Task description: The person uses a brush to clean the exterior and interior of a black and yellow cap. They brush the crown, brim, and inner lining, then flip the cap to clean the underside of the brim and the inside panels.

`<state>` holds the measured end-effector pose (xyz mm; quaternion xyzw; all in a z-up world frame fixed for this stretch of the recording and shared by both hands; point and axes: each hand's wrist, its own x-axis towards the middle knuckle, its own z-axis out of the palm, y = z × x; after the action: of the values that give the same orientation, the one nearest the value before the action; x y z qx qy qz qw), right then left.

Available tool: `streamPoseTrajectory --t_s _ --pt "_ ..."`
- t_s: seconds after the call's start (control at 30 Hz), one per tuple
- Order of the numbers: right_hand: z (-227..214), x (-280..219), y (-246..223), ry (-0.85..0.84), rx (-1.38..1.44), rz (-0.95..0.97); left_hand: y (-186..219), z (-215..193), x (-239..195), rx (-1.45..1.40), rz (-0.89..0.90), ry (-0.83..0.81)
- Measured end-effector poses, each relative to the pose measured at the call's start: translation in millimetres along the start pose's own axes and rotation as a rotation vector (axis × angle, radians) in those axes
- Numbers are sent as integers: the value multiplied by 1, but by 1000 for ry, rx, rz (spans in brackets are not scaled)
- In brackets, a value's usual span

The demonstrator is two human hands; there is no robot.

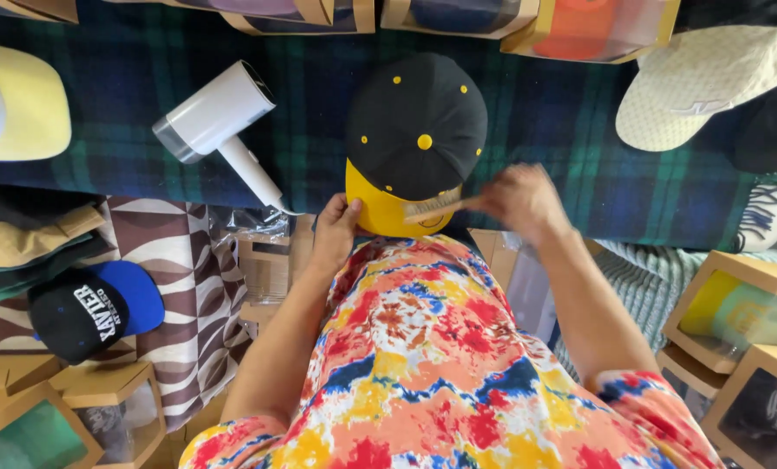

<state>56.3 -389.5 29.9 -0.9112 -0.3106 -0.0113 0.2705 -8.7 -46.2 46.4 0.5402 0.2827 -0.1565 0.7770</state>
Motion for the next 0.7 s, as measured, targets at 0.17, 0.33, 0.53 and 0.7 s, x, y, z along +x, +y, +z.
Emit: streamPoseTrajectory --t_s 0.17,0.33,0.53,0.7 --pt "-36 -82 65 27 -263 227 15 5 -4 73 14 -26" --pt "-37 -38 -39 -14 -121 335 2 -3 -3 97 -45 -16" --pt "14 -2 -25 227 74 495 -1 -3 -1 107 -2 -43" --pt "7 2 -11 107 384 1121 -62 -33 45 120 19 -47"
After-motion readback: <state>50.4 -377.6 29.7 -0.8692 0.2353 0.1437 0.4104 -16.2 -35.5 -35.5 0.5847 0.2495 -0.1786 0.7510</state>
